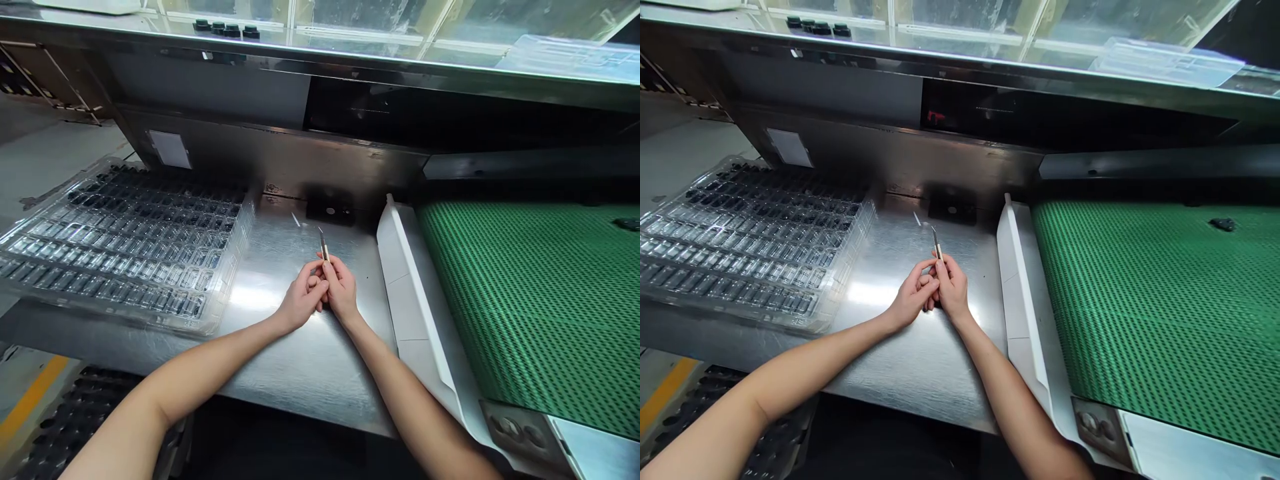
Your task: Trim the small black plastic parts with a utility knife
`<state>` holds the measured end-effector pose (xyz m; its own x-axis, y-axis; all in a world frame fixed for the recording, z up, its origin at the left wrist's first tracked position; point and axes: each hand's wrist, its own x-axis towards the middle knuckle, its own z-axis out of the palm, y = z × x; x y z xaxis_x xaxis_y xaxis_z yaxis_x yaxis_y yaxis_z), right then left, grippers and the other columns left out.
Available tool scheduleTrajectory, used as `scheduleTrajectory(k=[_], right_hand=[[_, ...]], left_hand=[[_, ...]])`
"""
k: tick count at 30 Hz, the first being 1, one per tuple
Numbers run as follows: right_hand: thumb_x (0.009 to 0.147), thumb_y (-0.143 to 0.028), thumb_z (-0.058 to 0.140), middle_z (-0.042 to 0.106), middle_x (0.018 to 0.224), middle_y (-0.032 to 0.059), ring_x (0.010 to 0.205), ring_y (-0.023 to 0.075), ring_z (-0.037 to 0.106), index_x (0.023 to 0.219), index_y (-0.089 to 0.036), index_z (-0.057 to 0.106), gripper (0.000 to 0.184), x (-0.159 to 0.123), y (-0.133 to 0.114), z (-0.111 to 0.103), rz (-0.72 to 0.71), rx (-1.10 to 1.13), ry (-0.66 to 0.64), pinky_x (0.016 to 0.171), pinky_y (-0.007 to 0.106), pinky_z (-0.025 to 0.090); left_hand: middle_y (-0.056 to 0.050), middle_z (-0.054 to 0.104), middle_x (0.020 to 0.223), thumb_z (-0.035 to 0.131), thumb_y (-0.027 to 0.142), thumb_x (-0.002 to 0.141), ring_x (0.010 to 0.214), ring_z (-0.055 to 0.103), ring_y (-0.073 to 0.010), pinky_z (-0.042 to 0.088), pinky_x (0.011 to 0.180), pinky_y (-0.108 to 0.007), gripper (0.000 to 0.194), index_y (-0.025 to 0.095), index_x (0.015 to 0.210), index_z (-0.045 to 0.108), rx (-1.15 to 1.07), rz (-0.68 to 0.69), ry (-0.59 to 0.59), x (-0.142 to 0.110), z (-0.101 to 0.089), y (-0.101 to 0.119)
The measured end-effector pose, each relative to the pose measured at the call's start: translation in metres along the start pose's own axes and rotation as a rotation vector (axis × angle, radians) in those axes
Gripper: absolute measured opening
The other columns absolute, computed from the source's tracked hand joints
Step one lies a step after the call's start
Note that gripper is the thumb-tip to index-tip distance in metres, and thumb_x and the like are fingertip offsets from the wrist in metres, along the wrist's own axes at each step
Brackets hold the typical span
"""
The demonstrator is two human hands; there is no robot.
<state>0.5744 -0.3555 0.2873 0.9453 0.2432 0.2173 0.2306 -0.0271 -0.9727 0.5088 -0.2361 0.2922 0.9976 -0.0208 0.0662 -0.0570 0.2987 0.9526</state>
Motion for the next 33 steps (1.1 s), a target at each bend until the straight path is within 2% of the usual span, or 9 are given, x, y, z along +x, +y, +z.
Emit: scheduleTrajectory(k=[18,26,33], right_hand=[[0.106,-0.061,0.060,0.071,0.086,0.0040,0.071,0.0207,0.064,0.129,-0.020,0.074,0.049,0.0000,0.0037,0.0000,0.050,-0.004,-0.009,0.062,0.030,0.051],[0.105,-0.062,0.060,0.069,0.086,0.0033,0.062,0.0178,0.059,0.130,-0.020,0.073,0.051,-0.0001,0.0051,0.0002,0.064,0.022,-0.020,0.056,0.029,0.048],[0.104,-0.062,0.060,0.070,0.086,0.0035,0.068,0.0200,0.062,0.129,-0.019,0.073,0.051,0.0000,0.0040,-0.0002,0.058,-0.005,-0.007,0.060,0.030,0.050]], left_hand=[[0.006,0.061,0.075,0.066,0.051,0.104,0.051,0.054,-0.0098,0.043,0.048,-0.021,0.061,0.019,0.152,0.047,0.027,-0.010,-0.008,0.0011,-0.0010,-0.0010],[0.006,0.060,0.074,0.067,0.055,0.103,0.050,0.053,-0.0094,0.041,0.046,-0.020,0.064,0.018,0.151,0.047,0.015,-0.001,-0.006,0.0010,-0.0005,-0.0022],[0.006,0.060,0.076,0.064,0.053,0.106,0.051,0.054,-0.0091,0.043,0.048,-0.020,0.062,0.019,0.154,0.045,0.042,0.006,-0.025,0.0014,-0.0030,-0.0063]])
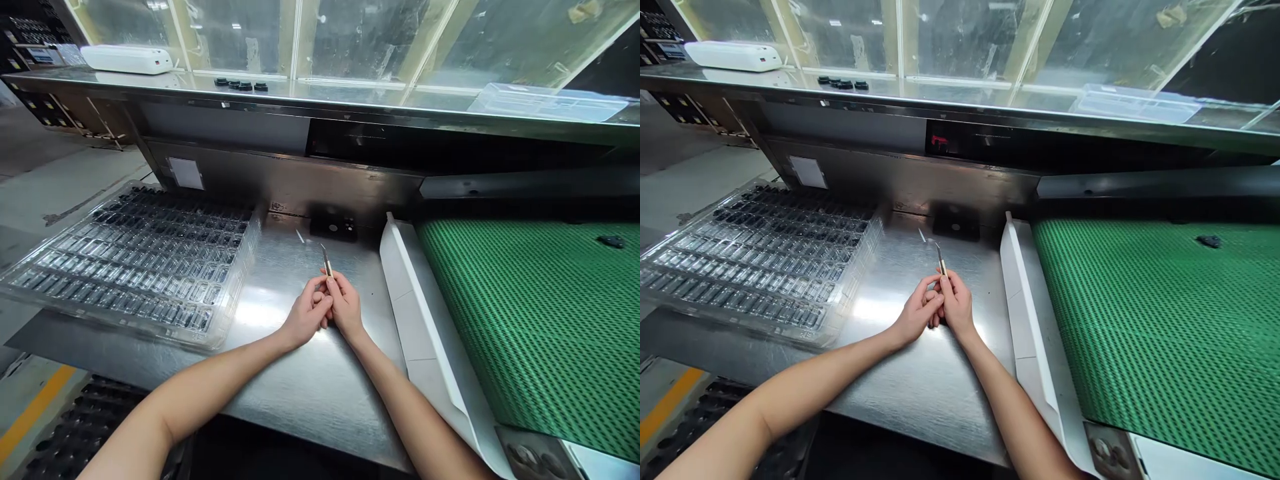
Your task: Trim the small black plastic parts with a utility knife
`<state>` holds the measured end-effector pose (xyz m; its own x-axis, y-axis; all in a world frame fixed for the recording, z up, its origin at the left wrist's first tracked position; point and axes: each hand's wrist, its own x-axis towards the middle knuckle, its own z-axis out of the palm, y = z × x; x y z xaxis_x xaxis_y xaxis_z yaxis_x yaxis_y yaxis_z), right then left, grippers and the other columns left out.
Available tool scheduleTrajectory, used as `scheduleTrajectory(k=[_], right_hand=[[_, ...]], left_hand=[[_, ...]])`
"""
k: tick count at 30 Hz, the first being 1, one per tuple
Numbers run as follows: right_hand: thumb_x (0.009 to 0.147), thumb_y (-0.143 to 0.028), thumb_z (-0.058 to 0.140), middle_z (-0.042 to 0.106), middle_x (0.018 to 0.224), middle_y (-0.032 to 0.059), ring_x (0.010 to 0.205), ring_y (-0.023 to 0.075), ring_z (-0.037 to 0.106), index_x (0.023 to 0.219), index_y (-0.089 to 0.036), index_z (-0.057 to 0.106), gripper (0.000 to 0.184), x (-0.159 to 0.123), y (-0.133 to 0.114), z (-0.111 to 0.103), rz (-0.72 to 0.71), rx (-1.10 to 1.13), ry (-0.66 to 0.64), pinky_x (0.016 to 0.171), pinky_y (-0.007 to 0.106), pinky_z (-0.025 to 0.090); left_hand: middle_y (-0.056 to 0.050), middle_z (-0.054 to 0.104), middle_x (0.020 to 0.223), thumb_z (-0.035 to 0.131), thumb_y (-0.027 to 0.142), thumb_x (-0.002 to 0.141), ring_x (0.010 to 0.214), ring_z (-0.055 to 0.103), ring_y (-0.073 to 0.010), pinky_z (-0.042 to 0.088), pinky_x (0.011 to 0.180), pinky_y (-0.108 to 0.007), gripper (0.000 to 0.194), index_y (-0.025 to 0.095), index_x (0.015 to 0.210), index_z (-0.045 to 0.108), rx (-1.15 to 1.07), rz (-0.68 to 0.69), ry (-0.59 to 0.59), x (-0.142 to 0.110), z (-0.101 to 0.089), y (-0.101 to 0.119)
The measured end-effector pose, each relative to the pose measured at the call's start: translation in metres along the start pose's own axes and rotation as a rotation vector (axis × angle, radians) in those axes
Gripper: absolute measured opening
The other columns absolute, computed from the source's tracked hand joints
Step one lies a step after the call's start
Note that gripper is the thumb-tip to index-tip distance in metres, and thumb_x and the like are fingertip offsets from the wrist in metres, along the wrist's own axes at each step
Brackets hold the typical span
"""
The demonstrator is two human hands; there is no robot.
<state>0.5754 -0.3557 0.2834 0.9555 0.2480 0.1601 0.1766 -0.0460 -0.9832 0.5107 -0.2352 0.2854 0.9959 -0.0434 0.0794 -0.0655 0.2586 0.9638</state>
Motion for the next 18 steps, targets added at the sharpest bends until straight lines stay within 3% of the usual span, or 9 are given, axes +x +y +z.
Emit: scheduleTrajectory(k=[9,18], right_hand=[[0.101,-0.066,0.064,0.070,0.084,0.0038,0.060,0.0187,0.058,0.131,-0.017,0.075,0.059,0.001,0.000,-0.004,-0.001,-0.044,0.003,0.056,0.030,0.049],[0.098,-0.068,0.067,0.073,0.089,0.0073,0.069,0.0215,0.063,0.131,-0.017,0.077,0.062,0.001,0.001,-0.006,-0.005,-0.068,0.020,0.062,0.032,0.052]], left_hand=[[0.007,0.060,0.072,0.066,0.046,0.101,0.048,0.053,-0.0091,0.042,0.045,-0.019,0.061,0.015,0.150,0.048,-0.015,-0.030,0.007,0.000,0.004,0.010],[0.007,0.060,0.068,0.066,0.040,0.099,0.049,0.055,-0.0099,0.044,0.050,-0.020,0.062,0.015,0.152,0.048,0.003,-0.024,0.008,0.000,0.003,0.009]])
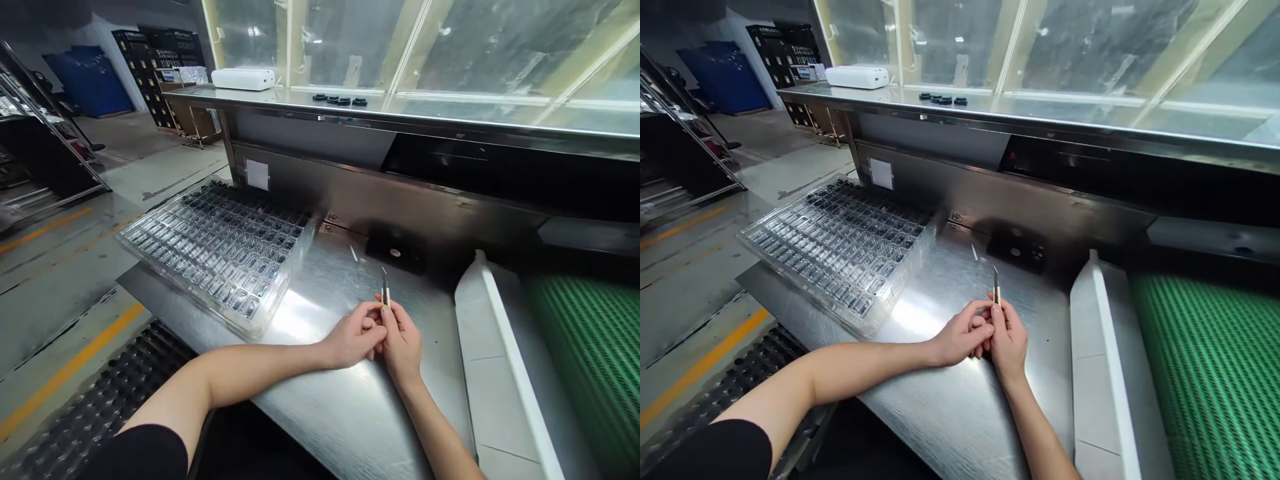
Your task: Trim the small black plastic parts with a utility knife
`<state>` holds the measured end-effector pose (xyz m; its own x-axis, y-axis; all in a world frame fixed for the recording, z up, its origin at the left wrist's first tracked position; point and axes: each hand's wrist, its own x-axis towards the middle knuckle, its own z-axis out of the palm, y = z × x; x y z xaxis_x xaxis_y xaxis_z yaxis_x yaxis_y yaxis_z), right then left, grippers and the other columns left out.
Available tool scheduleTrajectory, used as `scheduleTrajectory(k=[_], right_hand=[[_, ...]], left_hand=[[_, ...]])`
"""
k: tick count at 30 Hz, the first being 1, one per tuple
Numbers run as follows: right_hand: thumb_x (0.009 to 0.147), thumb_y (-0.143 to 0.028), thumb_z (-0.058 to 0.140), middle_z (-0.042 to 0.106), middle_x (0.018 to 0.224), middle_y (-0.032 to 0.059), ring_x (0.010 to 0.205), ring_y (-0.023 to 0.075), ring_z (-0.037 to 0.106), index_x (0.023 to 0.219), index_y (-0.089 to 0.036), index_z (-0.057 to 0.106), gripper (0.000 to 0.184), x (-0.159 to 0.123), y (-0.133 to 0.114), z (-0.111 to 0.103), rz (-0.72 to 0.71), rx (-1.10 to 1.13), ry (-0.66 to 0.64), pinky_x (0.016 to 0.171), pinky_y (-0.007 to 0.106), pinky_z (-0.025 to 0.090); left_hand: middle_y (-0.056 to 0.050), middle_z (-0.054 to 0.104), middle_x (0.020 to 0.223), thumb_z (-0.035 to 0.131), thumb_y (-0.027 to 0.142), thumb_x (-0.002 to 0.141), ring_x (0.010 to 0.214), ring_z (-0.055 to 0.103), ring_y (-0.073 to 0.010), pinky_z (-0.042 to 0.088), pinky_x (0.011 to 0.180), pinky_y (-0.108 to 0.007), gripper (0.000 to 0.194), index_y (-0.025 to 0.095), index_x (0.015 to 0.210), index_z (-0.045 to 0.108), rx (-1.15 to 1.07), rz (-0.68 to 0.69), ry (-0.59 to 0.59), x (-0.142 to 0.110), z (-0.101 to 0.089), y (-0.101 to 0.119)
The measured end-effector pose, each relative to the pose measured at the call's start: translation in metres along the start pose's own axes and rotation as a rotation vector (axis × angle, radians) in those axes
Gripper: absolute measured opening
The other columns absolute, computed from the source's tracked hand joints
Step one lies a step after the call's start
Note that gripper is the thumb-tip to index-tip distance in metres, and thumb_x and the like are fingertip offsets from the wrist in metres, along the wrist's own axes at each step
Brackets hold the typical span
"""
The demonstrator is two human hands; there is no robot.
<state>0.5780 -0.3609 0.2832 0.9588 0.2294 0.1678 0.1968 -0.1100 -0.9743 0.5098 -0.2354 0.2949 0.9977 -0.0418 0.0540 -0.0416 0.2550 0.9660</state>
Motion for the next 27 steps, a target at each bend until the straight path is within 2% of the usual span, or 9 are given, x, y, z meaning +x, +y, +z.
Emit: scheduleTrajectory(k=[7,10,12,16,20,27], right_hand=[[0.098,-0.069,0.066,0.076,0.105,0.0104,0.081,0.0240,0.067,0.126,-0.018,0.079,0.059,0.002,0.006,-0.003,-0.041,-0.071,0.019,0.073,0.035,0.054],[0.100,-0.067,0.065,0.076,0.103,0.0100,0.083,0.0244,0.068,0.127,-0.018,0.079,0.058,0.003,0.007,-0.003,-0.053,-0.080,0.021,0.075,0.035,0.054],[0.099,-0.068,0.065,0.076,0.102,0.0097,0.079,0.0233,0.067,0.126,-0.018,0.079,0.058,0.003,0.007,-0.001,-0.052,-0.052,0.023,0.070,0.033,0.054],[0.100,-0.068,0.064,0.072,0.087,0.0053,0.066,0.0209,0.062,0.129,-0.017,0.076,0.060,0.002,0.007,0.002,-0.017,0.021,-0.014,0.059,0.031,0.050],[0.104,-0.065,0.061,0.071,0.086,0.0041,0.067,0.0209,0.062,0.132,-0.018,0.073,0.056,0.001,0.003,0.002,0.007,0.025,-0.038,0.059,0.031,0.050],[0.104,-0.062,0.060,0.069,0.081,0.0022,0.067,0.0204,0.062,0.128,-0.018,0.074,0.052,0.000,-0.006,0.002,-0.042,0.010,-0.024,0.064,0.032,0.052]], left_hand=[[0.008,0.060,0.069,0.065,0.038,0.099,0.048,0.053,-0.0084,0.044,0.050,-0.019,0.056,0.015,0.148,0.050,0.004,0.032,0.015,0.000,0.001,-0.001],[0.008,0.060,0.068,0.066,0.037,0.099,0.048,0.054,-0.0087,0.044,0.049,-0.019,0.056,0.015,0.148,0.051,0.005,0.035,0.006,0.001,0.000,-0.002],[0.007,0.060,0.069,0.065,0.037,0.099,0.048,0.054,-0.0094,0.044,0.049,-0.019,0.058,0.015,0.150,0.050,0.005,0.034,0.000,0.001,0.000,-0.002],[0.007,0.061,0.071,0.065,0.044,0.101,0.049,0.054,-0.0094,0.042,0.047,-0.019,0.061,0.014,0.151,0.047,-0.003,0.013,0.005,0.001,0.000,-0.001],[0.006,0.060,0.073,0.064,0.048,0.104,0.050,0.054,-0.0086,0.043,0.048,-0.019,0.059,0.017,0.152,0.047,0.001,0.022,0.005,0.001,0.000,-0.003],[0.006,0.060,0.076,0.063,0.047,0.106,0.051,0.055,-0.0089,0.044,0.050,-0.020,0.058,0.019,0.154,0.046,0.018,0.016,0.011,0.000,-0.001,-0.007]])
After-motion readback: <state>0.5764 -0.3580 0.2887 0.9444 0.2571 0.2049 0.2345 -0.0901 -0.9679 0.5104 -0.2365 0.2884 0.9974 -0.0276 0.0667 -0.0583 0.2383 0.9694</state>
